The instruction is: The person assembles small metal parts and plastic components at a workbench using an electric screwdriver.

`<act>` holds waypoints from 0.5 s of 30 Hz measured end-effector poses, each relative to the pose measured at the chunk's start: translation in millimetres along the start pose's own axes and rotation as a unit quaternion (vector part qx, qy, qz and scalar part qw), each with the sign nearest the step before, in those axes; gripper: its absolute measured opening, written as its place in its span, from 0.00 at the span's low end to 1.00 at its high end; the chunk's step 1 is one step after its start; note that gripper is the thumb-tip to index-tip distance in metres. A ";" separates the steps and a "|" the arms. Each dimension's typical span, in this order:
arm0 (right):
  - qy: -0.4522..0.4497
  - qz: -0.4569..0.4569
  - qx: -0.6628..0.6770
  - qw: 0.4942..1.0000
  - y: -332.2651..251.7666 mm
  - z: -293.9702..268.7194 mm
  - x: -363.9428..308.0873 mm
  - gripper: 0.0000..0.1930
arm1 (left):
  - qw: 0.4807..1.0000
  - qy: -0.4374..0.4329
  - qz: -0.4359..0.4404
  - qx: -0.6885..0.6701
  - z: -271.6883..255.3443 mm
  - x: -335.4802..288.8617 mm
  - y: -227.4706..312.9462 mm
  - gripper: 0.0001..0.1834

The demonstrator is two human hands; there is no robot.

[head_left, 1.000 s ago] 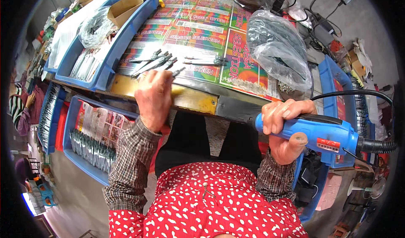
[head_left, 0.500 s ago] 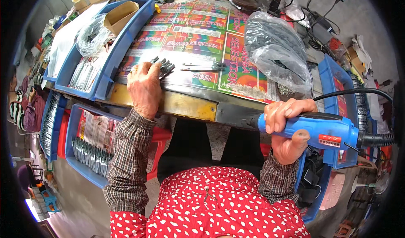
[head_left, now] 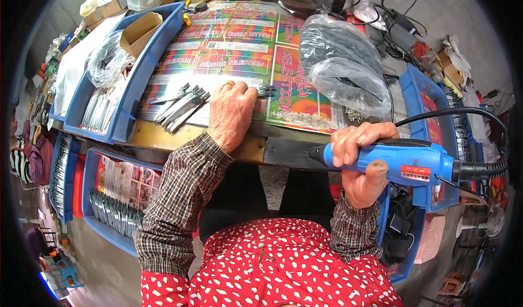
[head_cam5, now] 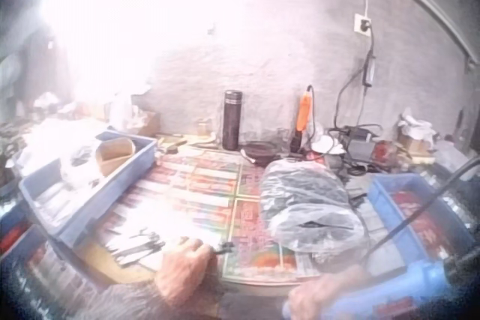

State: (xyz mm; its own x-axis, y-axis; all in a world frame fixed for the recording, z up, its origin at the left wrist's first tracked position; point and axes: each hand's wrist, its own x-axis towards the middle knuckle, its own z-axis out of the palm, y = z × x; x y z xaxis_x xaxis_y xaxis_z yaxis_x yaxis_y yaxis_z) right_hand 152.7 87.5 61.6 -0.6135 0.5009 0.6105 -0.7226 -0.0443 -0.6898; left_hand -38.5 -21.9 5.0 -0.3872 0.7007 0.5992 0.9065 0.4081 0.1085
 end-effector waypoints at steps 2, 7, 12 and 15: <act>-0.007 -0.008 0.006 1.000 1.1 -3.7 1.6 0.21 | 1.000 -0.020 0.004 0.008 0.8 0.5 0.5 0.07; -0.002 -0.015 -0.001 1.000 3.1 -12.7 5.5 0.20 | 1.000 -0.015 -0.012 -0.009 -0.5 -1.2 6.1 0.08; 0.053 -0.010 -0.100 0.993 5.7 -12.9 11.0 0.25 | 0.999 -0.037 -0.017 -0.005 -2.0 1.8 9.6 0.09; 0.072 -0.023 -0.100 0.992 13.1 -15.5 16.2 0.24 | 0.999 -0.047 -0.008 -0.014 0.2 2.6 8.1 0.09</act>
State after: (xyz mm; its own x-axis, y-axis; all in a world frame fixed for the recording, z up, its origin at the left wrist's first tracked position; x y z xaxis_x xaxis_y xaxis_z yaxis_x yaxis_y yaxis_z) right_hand 138.2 108.4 56.4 -0.5190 0.6177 0.5908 -0.6617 0.1472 -0.7352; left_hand -32.2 -16.7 7.3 -0.4144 0.7469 0.5199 0.9039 0.4041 0.1401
